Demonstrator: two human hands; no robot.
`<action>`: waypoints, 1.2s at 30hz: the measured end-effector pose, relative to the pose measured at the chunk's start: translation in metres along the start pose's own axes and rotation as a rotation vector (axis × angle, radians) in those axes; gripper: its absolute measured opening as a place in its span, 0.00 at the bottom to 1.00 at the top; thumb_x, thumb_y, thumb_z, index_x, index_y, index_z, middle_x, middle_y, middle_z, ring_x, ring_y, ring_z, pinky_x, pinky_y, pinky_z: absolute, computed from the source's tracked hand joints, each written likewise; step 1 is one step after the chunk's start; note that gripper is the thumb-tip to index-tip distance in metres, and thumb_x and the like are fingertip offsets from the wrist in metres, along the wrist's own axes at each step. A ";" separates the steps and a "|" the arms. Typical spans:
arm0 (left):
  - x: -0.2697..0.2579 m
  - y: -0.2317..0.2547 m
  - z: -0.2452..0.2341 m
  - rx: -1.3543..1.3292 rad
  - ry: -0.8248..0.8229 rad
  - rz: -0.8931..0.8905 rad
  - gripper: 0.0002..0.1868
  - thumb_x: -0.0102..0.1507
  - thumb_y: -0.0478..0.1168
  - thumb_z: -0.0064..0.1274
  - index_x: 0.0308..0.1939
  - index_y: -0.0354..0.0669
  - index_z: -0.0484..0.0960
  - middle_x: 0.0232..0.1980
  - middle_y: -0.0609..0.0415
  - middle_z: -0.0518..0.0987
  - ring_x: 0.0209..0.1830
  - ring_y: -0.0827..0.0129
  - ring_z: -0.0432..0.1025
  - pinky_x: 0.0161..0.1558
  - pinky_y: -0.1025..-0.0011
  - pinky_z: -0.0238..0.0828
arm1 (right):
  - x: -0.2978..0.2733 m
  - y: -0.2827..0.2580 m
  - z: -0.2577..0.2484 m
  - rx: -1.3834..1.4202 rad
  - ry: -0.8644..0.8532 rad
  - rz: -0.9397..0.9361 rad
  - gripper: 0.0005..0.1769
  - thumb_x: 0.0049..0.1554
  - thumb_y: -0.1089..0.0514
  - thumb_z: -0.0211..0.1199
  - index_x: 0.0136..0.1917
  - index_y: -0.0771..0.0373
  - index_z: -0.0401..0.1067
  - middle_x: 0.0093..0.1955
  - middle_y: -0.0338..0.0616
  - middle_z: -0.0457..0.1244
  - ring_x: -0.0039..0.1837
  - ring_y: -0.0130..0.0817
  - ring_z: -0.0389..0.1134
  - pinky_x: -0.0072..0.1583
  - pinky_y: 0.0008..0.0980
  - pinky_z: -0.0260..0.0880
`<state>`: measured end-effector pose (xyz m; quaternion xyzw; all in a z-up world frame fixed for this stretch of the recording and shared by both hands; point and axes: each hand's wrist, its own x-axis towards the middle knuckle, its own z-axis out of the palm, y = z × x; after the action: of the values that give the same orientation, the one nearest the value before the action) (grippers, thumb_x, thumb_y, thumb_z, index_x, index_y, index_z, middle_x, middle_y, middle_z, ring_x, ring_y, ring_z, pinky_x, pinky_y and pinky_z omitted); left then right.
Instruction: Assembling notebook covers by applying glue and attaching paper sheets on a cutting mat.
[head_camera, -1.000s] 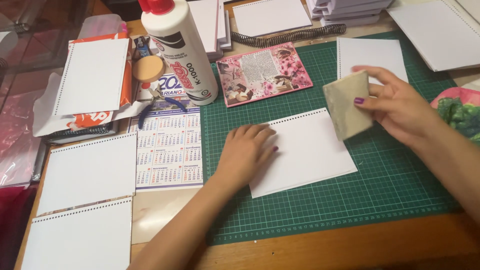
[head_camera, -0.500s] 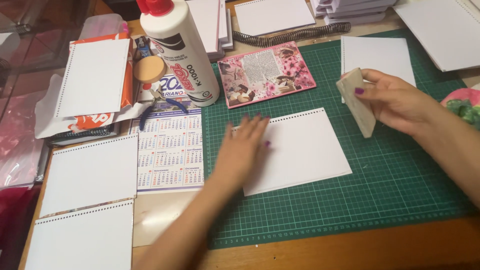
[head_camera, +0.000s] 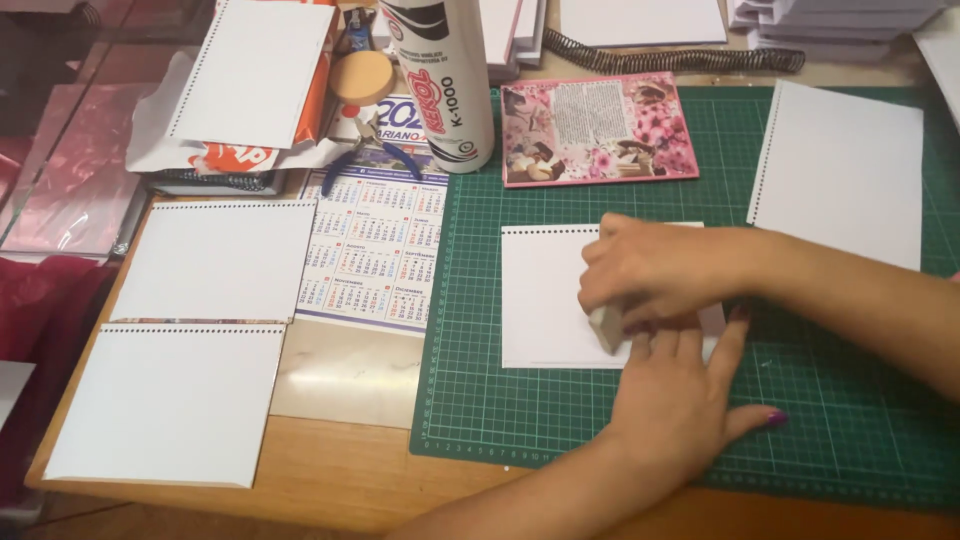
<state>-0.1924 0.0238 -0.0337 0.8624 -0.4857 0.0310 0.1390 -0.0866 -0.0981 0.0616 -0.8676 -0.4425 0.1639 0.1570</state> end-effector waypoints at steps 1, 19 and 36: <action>0.000 -0.001 0.000 0.001 0.003 -0.003 0.53 0.58 0.77 0.30 0.82 0.56 0.56 0.71 0.36 0.68 0.68 0.46 0.63 0.66 0.53 0.56 | -0.003 0.003 0.001 -0.003 -0.002 -0.003 0.07 0.50 0.55 0.70 0.37 0.43 0.73 0.33 0.25 0.66 0.43 0.30 0.64 0.52 0.40 0.51; -0.015 -0.003 -0.011 -0.012 0.378 0.067 0.51 0.54 0.76 0.45 0.68 0.43 0.78 0.57 0.35 0.80 0.54 0.44 0.73 0.58 0.54 0.67 | -0.004 -0.012 0.027 -0.220 0.148 -0.121 0.13 0.51 0.70 0.56 0.36 0.49 0.65 0.33 0.28 0.58 0.42 0.37 0.55 0.54 0.43 0.54; -0.017 0.010 0.013 -0.146 0.499 0.018 0.53 0.52 0.75 0.47 0.70 0.41 0.78 0.53 0.36 0.81 0.51 0.45 0.73 0.51 0.54 0.70 | 0.040 -0.021 0.026 -0.277 0.247 -0.087 0.12 0.64 0.60 0.55 0.38 0.49 0.65 0.36 0.27 0.60 0.44 0.37 0.55 0.54 0.44 0.53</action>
<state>-0.2108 0.0292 -0.0469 0.8116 -0.4449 0.2087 0.3160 -0.0905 -0.0505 0.0416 -0.8744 -0.4755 -0.0134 0.0962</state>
